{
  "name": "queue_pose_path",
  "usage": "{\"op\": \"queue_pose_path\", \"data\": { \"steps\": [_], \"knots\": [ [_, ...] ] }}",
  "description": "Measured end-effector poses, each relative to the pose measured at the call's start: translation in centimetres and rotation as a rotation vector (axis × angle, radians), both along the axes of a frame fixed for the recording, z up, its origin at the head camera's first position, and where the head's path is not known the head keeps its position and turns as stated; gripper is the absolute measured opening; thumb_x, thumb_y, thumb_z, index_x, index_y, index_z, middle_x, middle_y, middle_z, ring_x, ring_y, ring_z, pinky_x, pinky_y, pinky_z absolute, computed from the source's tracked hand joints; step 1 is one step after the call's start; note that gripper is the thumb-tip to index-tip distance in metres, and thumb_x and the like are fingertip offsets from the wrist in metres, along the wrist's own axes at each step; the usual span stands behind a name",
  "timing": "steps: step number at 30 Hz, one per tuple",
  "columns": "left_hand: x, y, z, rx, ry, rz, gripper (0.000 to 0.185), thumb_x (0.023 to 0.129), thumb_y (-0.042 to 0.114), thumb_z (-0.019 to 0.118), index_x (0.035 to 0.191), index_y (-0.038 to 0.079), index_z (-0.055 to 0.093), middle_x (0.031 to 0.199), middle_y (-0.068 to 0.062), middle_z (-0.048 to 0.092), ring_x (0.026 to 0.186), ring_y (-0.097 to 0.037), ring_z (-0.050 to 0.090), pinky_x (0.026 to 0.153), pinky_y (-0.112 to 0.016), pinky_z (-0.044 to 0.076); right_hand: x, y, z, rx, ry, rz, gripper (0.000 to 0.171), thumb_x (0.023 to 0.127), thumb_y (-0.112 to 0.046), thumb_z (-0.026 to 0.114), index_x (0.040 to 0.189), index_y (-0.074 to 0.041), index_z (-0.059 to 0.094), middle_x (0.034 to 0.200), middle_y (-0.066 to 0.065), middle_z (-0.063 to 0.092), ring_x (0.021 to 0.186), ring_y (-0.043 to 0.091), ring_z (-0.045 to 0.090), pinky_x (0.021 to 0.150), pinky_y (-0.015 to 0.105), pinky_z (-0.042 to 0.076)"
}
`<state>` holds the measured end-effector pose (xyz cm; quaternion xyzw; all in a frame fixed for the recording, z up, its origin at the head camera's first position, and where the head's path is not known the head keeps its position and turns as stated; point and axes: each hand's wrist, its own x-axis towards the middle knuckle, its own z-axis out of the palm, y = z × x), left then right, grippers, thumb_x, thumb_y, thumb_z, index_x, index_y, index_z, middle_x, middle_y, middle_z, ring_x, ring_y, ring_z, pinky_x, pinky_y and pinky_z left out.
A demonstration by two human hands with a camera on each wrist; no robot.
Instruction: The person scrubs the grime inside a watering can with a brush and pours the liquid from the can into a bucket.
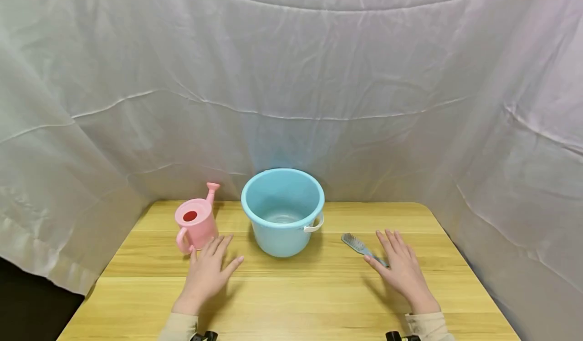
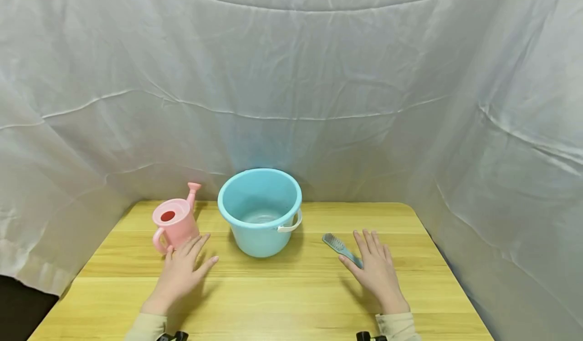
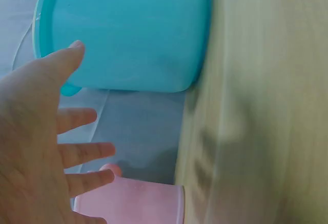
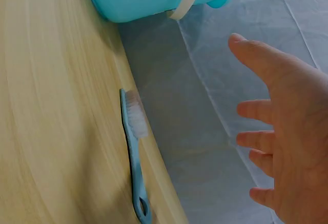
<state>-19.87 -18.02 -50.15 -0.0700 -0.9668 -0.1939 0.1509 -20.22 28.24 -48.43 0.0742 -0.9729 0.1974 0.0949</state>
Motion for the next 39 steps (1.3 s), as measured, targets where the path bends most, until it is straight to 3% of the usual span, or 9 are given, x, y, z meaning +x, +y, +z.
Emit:
{"op": "queue_pose_path", "data": {
  "steps": [5,12,15,19,26,32,35,39],
  "knots": [
    [0.0,-0.7,0.9,0.070,0.123,0.005,0.060,0.092,0.053,0.058,0.136,0.013,0.055,0.134,-0.013,0.060,0.127,-0.037,0.052,0.107,-0.067,0.027,0.1,-0.4,0.1,-0.019,0.113,0.027,0.076,0.091,-0.053,0.060,0.150,-0.012,0.035,0.153,0.022,0.035,0.142,0.045,0.028,0.111,0.065,0.023],
    [0.0,-2.0,1.3,0.213,0.339,0.048,0.036,0.088,0.029,0.070,0.116,0.006,0.067,0.112,-0.014,0.071,0.109,-0.036,0.062,0.098,-0.054,0.042,0.0,-1.1,0.2,-0.041,0.267,0.073,0.068,0.088,-0.041,0.068,0.144,-0.011,0.044,0.145,0.017,0.048,0.132,0.041,0.044,0.103,0.063,0.036],
    [-0.2,-2.8,1.1,0.285,0.439,0.081,0.026,0.086,0.018,0.072,0.108,0.004,0.069,0.104,-0.015,0.072,0.106,-0.038,0.062,0.093,-0.051,0.045,-0.1,-1.5,0.1,-0.051,0.337,0.104,0.065,0.086,-0.035,0.071,0.141,-0.009,0.048,0.141,0.017,0.053,0.127,0.040,0.050,0.101,0.060,0.040],
    [-0.3,-3.7,1.2,0.388,0.501,0.137,0.019,0.087,0.009,0.070,0.104,0.001,0.069,0.104,-0.019,0.070,0.108,-0.042,0.059,0.092,-0.052,0.043,-0.2,-2.0,0.0,-0.061,0.396,0.145,0.063,0.085,-0.028,0.074,0.139,-0.008,0.050,0.137,0.016,0.057,0.122,0.038,0.055,0.097,0.058,0.044],
    [-0.6,-5.0,0.7,0.564,0.507,0.229,0.023,0.091,0.010,0.064,0.110,-0.004,0.066,0.114,-0.027,0.062,0.111,-0.043,0.051,0.098,-0.055,0.036,0.0,-3.4,0.0,-0.064,0.404,0.196,0.062,0.083,-0.028,0.075,0.138,-0.010,0.052,0.135,0.012,0.059,0.119,0.035,0.058,0.095,0.055,0.048],
    [-0.9,-5.8,0.3,0.680,0.455,0.295,0.030,0.093,0.015,0.065,0.117,-0.002,0.064,0.125,-0.024,0.058,0.121,-0.040,0.048,0.103,-0.060,0.033,0.0,-4.8,-0.2,-0.063,0.430,0.259,0.062,0.081,-0.026,0.076,0.136,-0.008,0.054,0.131,0.013,0.061,0.116,0.034,0.060,0.094,0.054,0.050],
    [-1.0,-6.0,0.1,0.732,0.394,0.326,0.035,0.094,0.019,0.064,0.123,0.000,0.061,0.129,-0.023,0.056,0.123,-0.038,0.047,0.100,-0.056,0.036,0.0,-5.7,-0.5,-0.061,0.433,0.296,0.061,0.082,-0.028,0.076,0.135,-0.008,0.055,0.132,0.013,0.061,0.118,0.034,0.060,0.096,0.053,0.049],
    [-1.1,-6.2,0.0,0.847,0.254,0.358,0.043,0.099,0.028,0.055,0.134,0.003,0.054,0.138,-0.022,0.049,0.127,-0.034,0.044,0.097,-0.046,0.038,0.2,-6.9,-0.7,-0.060,0.412,0.339,0.060,0.084,-0.031,0.074,0.136,-0.008,0.053,0.133,0.012,0.061,0.120,0.033,0.059,0.097,0.052,0.049]
  ]
}}
